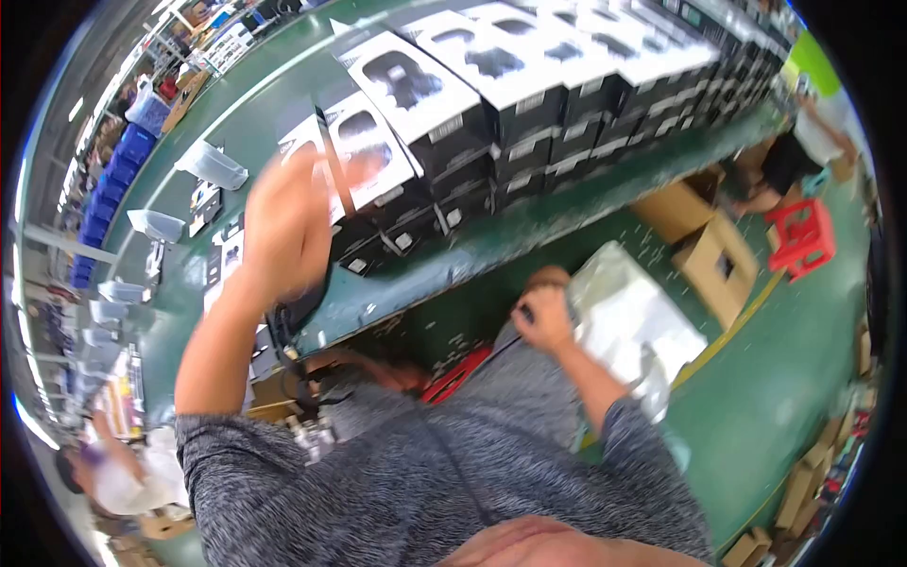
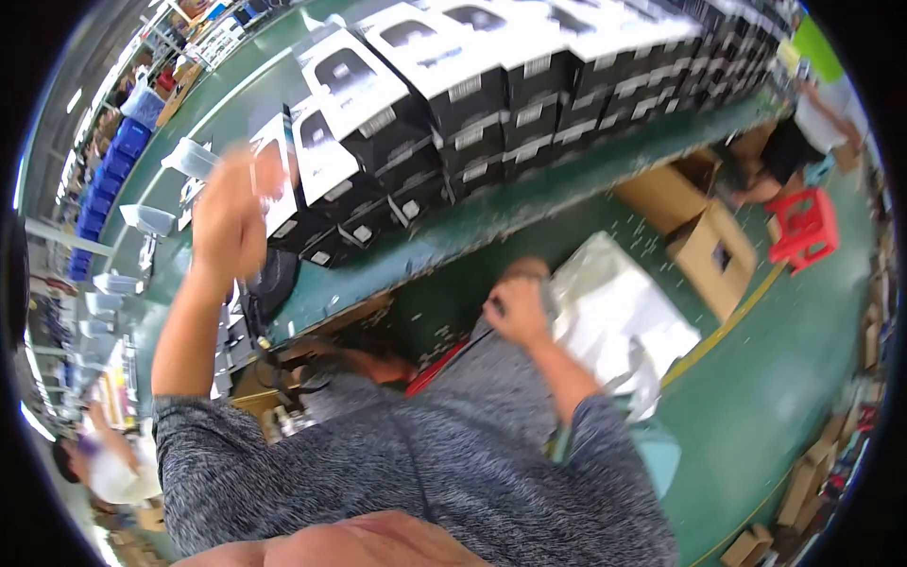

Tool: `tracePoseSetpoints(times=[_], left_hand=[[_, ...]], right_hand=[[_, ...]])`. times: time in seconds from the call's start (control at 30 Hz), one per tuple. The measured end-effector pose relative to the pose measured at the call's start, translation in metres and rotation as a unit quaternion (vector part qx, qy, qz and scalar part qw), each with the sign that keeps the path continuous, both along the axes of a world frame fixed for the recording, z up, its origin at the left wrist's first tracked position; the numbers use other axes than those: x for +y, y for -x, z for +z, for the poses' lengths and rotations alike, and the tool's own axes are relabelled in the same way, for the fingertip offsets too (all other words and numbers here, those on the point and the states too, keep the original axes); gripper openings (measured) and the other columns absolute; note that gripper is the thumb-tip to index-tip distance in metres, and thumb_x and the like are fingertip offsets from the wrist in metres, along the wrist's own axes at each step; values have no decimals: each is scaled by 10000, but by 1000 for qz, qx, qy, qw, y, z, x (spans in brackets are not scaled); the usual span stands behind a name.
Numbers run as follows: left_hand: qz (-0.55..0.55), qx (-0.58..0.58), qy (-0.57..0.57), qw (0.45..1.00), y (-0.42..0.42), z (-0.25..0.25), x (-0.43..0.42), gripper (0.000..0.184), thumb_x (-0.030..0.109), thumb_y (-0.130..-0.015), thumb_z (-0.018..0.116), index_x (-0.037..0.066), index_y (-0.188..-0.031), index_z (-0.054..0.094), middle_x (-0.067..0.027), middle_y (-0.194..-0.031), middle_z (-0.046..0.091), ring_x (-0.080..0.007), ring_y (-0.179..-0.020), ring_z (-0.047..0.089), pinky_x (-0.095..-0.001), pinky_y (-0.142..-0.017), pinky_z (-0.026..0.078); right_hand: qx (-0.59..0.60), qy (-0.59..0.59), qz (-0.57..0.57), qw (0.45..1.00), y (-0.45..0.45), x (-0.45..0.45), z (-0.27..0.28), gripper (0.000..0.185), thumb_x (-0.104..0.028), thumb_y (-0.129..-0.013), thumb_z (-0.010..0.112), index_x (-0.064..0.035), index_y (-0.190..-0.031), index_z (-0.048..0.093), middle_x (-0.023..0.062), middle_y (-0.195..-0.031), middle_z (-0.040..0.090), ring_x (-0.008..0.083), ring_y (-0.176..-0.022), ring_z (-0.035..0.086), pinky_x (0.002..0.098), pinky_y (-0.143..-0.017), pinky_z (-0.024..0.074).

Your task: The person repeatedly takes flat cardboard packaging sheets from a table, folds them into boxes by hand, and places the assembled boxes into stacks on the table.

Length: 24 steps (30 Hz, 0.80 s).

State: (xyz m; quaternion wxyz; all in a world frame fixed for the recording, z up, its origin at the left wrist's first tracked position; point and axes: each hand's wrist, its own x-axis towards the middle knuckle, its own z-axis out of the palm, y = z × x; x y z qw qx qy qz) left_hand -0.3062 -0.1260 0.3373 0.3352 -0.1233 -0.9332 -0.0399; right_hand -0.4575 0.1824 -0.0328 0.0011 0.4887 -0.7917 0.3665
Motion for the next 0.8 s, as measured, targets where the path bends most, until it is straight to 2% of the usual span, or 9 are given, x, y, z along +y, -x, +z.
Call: tracePoseSetpoints(times=[0.07, 0.1, 0.17, 0.27, 0.47, 0.53, 0.6, 0.63, 0.8], left_hand=[[-152, -5, -36, 988, -65, -37, 12, 246, 76, -742, 718, 133, -977, 764, -33, -903, 719, -222, -727, 659, -362, -669, 528], [-178, -27, -68, 981, -97, -49, 26, 277, 67, -736, 722, 110, -1008, 749, -40, -930, 717, -211, -766, 677, -364, -666, 538], [-94, -45, -119, 987, -164, -82, 54, 350, 21, -747, 713, 77, -1092, 732, -70, -973, 722, -235, -840, 695, -380, -723, 551], [12, 4, -363, 932, -223, -106, 89, 380, 13, -817, 711, 50, -1196, 702, -99, -1005, 719, -282, -869, 690, -390, -757, 551], [-395, 56, -284, 872, -181, -34, 183, 329, 96, -955, 596, 32, -1274, 647, -95, -1098, 692, -291, -979, 652, -415, -825, 498], [-441, 96, -267, 852, -165, -6, 232, 281, 107, -889, 694, 20, -1155, 660, -143, -966, 680, -312, -854, 667, -420, -726, 532], [-528, 104, -209, 817, -135, 12, 287, 323, 440, -986, 647, 157, -1140, 670, -94, -1222, 644, -288, -1028, 643, -513, -845, 518], [-528, 106, -186, 821, -132, 16, 310, 408, 444, -996, 629, 184, -1299, 547, -113, -1260, 636, -296, -1069, 636, -516, -908, 489], [-588, 59, -172, 788, -122, 21, 359, 359, 354, -969, 657, 129, -1241, 590, -119, -1161, 659, -276, -1007, 655, -465, -861, 510]], right_hand=[[34, 45, -71, 996, -17, 7, 12, 206, -242, -819, 758, -99, -883, 625, 133, -978, 634, 345, -994, 594, 444, -875, 458], [-19, 29, -104, 994, -27, 19, 4, 230, -229, -817, 768, -93, -819, 582, 129, -885, 606, 350, -851, 589, 443, -762, 465], [-64, 26, -85, 994, -33, 45, -4, 338, -176, -803, 767, -81, -644, 485, 124, -632, 491, 342, -605, 520, 445, -608, 422], [-68, -18, -2, 998, -21, 60, 13, 332, -100, -797, 740, -58, -624, 460, 122, -598, 479, 297, -560, 502, 403, -558, 403], [15, -187, 141, 972, -4, 40, 70, 288, -148, -802, 745, -51, -640, 527, 140, -612, 568, 297, -552, 589, 388, -524, 453], [52, -143, 218, 964, -16, 14, 113, 291, -157, -792, 762, -60, -646, 530, 128, -622, 566, 296, -558, 586, 388, -532, 458], [110, -100, 296, 943, -31, -8, 146, 265, -115, -770, 784, -66, -652, 551, 98, -627, 542, 283, -564, 557, 372, -522, 435], [130, -82, 332, 931, -38, -17, 161, 270, -114, -770, 785, -71, -655, 544, 93, -629, 542, 288, -567, 560, 377, -523, 435], [215, -57, 386, 895, -64, -45, 219, 273, -119, -757, 790, -99, -661, 536, 75, -663, 561, 287, -616, 584, 404, -554, 462]])
